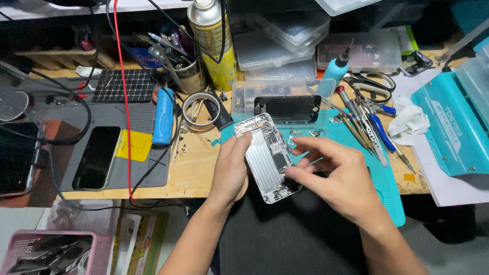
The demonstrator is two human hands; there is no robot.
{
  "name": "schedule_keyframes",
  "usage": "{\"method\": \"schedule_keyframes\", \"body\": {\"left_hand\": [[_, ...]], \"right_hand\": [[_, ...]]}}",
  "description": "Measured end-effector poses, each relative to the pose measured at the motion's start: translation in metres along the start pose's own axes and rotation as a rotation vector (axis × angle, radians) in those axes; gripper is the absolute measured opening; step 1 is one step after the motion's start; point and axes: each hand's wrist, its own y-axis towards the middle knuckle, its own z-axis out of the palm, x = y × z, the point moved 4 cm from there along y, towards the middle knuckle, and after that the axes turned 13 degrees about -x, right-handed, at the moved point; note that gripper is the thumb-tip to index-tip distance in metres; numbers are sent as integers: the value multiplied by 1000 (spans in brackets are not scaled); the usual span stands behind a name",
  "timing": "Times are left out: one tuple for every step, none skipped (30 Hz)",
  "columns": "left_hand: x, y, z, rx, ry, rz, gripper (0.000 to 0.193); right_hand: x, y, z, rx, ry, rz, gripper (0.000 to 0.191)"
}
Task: The person removes the back cover of a smartphone, then detaches and reattaches internal components including the battery connector and camera module. They use a screwdriver to secure screws and place small parts on a mat before reinserting them into the phone chassis.
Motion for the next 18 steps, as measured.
{"method": "schedule_keyframes", "body": {"left_hand": [[0,0,1,-1,32,28,33],[1,-1,1,-2,64,57,33],[1,-2,0,-3,97,85,33],[2,-2,0,-11,119,100,32],[4,-2,-1,-20,142,116,32],[4,-1,-2,-29,163,133,32],[4,-1,-3,-30,178,150,31],[4,0,-4,-33,192,165,31],[5,0,-5,-35,206,181,31],[6,0,-6,-36,203,180,30],[6,1,-7,-35,201,179,30],[7,2,-7,-33,198,178,30],[8,3,-7,-31,186,173,30],[9,4,-7,-30,174,167,30],[10,4,-7,-29,163,161,30],[10,5,-7,-28,149,146,30],[11,6,-7,-26,135,131,30],[12,7,-7,-25,122,116,30]], "right_hand": [[2,-1,3,-8,-86,-61,51],[5,-4,6,-17,-173,-122,53],[7,-5,8,-26,-258,-182,54],[9,-5,11,-27,-271,-217,50],[11,-6,13,-27,-282,-254,46],[13,-6,14,-26,-294,-291,42],[13,-5,14,-18,-281,-284,42],[12,-4,14,-8,-267,-276,41],[11,-4,13,2,-254,-269,41],[10,-4,13,0,-261,-263,39],[9,-4,12,-2,-268,-256,37],[8,-4,12,-6,-275,-250,34],[6,-4,11,-9,-266,-247,34],[5,-3,10,-11,-256,-244,34],[4,-3,10,-12,-246,-240,34],[2,-3,10,-8,-237,-228,34],[1,-3,9,-5,-227,-217,33],[-1,-2,10,-1,-217,-207,33]]}}
